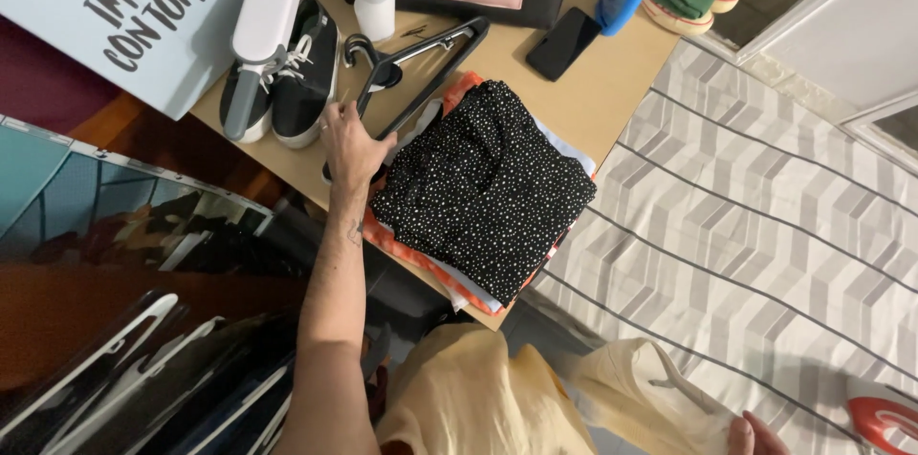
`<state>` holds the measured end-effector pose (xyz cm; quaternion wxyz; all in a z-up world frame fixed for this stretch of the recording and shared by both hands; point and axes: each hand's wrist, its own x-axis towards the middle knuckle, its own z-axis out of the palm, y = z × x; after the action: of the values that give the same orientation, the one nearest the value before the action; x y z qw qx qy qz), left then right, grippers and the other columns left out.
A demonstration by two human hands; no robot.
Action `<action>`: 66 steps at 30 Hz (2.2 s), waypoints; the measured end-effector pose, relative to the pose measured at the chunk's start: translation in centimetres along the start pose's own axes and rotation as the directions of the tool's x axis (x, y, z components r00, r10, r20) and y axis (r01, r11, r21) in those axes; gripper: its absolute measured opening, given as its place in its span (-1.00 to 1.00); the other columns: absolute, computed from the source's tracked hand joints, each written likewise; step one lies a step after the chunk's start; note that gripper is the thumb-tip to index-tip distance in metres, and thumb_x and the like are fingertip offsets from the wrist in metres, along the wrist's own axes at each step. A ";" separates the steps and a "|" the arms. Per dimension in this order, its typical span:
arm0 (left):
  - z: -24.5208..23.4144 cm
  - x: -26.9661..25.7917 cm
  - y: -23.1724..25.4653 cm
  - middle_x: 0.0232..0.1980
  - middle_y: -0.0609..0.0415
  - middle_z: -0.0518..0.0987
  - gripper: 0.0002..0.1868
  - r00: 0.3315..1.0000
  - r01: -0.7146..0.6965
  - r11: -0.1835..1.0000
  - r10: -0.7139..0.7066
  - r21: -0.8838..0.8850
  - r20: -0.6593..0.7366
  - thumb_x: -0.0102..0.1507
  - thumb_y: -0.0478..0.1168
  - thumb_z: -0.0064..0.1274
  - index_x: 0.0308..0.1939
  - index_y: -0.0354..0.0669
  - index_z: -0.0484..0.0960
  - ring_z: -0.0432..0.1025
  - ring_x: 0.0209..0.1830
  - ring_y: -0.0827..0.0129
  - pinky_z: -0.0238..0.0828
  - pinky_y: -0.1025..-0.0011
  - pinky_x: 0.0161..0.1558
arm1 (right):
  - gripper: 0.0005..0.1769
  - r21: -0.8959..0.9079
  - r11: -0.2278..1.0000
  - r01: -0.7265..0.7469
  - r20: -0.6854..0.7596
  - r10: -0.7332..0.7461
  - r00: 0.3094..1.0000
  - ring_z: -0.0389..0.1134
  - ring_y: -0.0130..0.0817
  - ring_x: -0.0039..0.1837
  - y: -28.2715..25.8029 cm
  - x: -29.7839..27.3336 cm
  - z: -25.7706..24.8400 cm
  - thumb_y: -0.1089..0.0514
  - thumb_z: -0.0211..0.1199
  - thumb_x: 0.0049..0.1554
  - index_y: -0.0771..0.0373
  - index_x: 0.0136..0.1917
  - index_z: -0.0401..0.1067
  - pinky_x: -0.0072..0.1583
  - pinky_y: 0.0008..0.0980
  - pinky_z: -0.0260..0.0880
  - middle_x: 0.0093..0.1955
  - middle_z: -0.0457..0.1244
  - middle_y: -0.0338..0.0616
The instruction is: The person is ironing a white patterned top on a surface covered with a patterned cloth, smoothing the fabric and moving the iron across it.
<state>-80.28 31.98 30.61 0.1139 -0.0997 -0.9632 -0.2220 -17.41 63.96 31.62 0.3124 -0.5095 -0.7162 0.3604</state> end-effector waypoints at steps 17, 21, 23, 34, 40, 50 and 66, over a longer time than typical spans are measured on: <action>1.4 0.4 -0.6 0.30 -0.35 0.36 0.03 0.998 0.065 0.998 -0.065 0.000 0.007 -0.03 0.21 0.52 0.28 -0.38 0.44 0.25 0.33 -0.11 0.19 -0.16 0.29 | -0.65 0.029 0.998 -0.056 -0.067 0.058 0.996 0.32 -0.36 0.08 -2.5 -1.1 1.2 -0.05 0.21 0.50 0.24 0.36 0.40 0.20 -0.53 0.25 0.07 0.30 0.02; 1.2 0.1 -0.3 0.24 -0.29 0.40 -0.01 0.998 0.063 0.998 -0.063 -0.001 -0.015 -0.04 0.21 0.52 0.24 -0.38 0.48 0.28 0.28 -0.07 0.22 -0.12 0.25 | -0.69 0.003 0.997 -0.083 -0.088 0.083 0.993 0.29 -0.46 0.01 -4.2 -1.5 1.2 -0.07 0.24 0.49 0.16 0.32 0.44 0.10 -0.61 0.22 -0.01 0.28 -0.14; 1.0 0.0 -0.2 0.15 -0.23 0.43 -0.05 0.997 0.061 0.998 -0.061 -0.008 -0.044 -0.05 0.19 0.52 0.20 -0.37 0.50 0.32 0.18 -0.07 0.30 -0.09 0.15 | -0.76 0.022 0.993 -0.116 -0.098 0.117 0.988 0.29 -0.50 -0.02 -5.1 -1.7 1.2 0.01 0.22 0.49 0.16 0.31 0.46 0.06 -0.63 0.22 -0.02 0.30 -0.16; 0.4 -0.4 -0.2 0.26 -0.29 0.35 -0.03 0.993 0.114 0.992 -0.114 -0.044 0.009 0.00 0.17 0.51 0.26 -0.38 0.45 0.26 0.27 -0.16 0.26 -0.16 0.21 | -0.76 0.020 0.996 -0.084 -0.114 0.086 0.990 0.28 -0.49 -0.05 -5.1 -2.1 1.2 0.01 0.26 0.48 0.16 0.28 0.49 0.03 -0.63 0.21 -0.07 0.29 -0.13; 0.1 -0.4 -0.1 0.26 -0.28 0.36 0.08 0.990 0.132 0.991 -0.133 0.023 0.039 0.02 0.26 0.48 0.36 -0.37 0.38 0.27 0.27 -0.11 0.27 -0.11 0.21 | -0.74 0.032 0.996 -0.087 -0.066 0.088 0.994 0.22 -0.52 -0.20 -6.3 -2.3 0.7 -0.01 0.26 0.47 0.16 0.29 0.49 -0.15 -0.61 0.14 -0.12 0.30 -0.12; -7.8 -1.6 5.2 0.29 -0.44 0.38 0.12 0.996 -0.054 0.998 0.055 0.013 -0.076 0.11 0.19 0.45 0.41 -0.54 0.22 0.29 0.28 -0.26 0.26 -0.08 0.23 | -0.84 0.114 0.989 -0.097 -0.152 0.114 0.982 0.30 -0.54 -0.09 -9.0 -3.4 1.3 0.23 0.32 0.37 0.34 0.18 0.53 -0.03 -0.57 0.30 -0.13 0.33 -0.11; -1.6 -1.1 2.7 0.31 -0.44 0.40 0.01 0.998 -0.024 0.999 0.022 0.030 0.064 0.10 0.02 0.51 0.42 -0.43 0.29 0.33 0.29 -0.18 0.29 -0.08 0.22 | -0.85 0.202 0.979 -0.007 -0.156 0.039 0.987 0.34 -0.50 0.00 -6.8 -5.2 0.4 0.27 0.35 0.34 0.33 0.17 0.52 0.06 -0.59 0.37 -0.03 0.35 -0.15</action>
<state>-78.33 33.47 32.79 0.0872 -0.1161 -0.9685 -0.2024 -19.65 57.44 36.69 0.4141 -0.5106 -0.6432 0.3927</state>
